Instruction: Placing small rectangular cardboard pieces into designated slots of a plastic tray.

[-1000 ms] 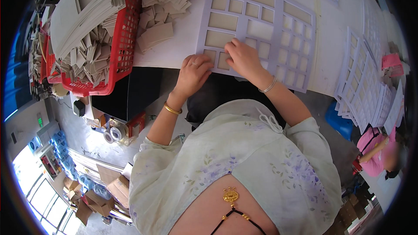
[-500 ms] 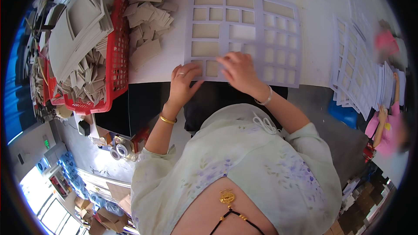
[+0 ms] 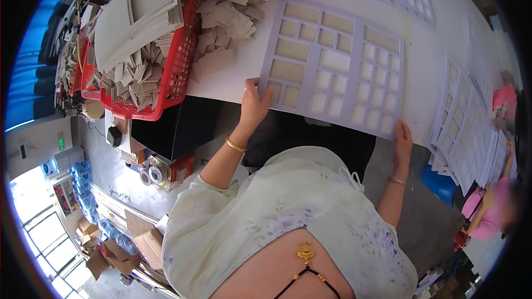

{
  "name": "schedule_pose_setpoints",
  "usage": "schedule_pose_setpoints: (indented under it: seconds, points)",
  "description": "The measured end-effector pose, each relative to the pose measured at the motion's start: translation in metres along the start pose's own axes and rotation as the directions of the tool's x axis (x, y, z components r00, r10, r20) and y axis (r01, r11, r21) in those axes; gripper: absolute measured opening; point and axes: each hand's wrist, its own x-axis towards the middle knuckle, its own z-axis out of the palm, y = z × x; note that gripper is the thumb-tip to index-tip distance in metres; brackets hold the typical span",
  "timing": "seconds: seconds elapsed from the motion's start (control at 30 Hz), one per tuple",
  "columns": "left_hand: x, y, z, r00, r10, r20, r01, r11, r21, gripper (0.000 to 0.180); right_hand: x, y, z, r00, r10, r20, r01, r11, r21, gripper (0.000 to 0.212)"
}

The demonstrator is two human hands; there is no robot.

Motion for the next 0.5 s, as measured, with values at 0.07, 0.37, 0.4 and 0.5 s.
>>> schedule_pose_setpoints:
  seconds: [0.07, 0.37, 0.4, 0.5]
  points:
    - [0.005, -0.002, 0.003, 0.992, -0.108, 0.071, 0.115, 0.988, -0.104, 0.024, -0.008, -0.027, -0.005, 0.988, 0.151, 0.041, -0.155, 0.909, 0.386, 0.047]
    - [-0.013, -0.003, 0.015, 0.84, -0.141, 0.525, 0.294, 0.93, -0.221, 0.024, 0.019, -0.097, 0.006, 0.974, 0.141, -0.177, 0.122, 0.335, 0.934, 0.047]
    - [-0.013, 0.014, 0.015, 0.744, -0.174, 0.645, 0.412, 0.88, -0.237, 0.024, 0.025, -0.099, -0.006, 0.943, 0.178, -0.283, 0.201, 0.375, 0.905, 0.048]
    - [-0.013, 0.04, 0.012, 0.668, -0.03, 0.744, 0.364, 0.885, -0.291, 0.025, 0.047, -0.108, -0.079, 0.882, 0.188, -0.432, 0.337, 0.388, 0.858, 0.053]
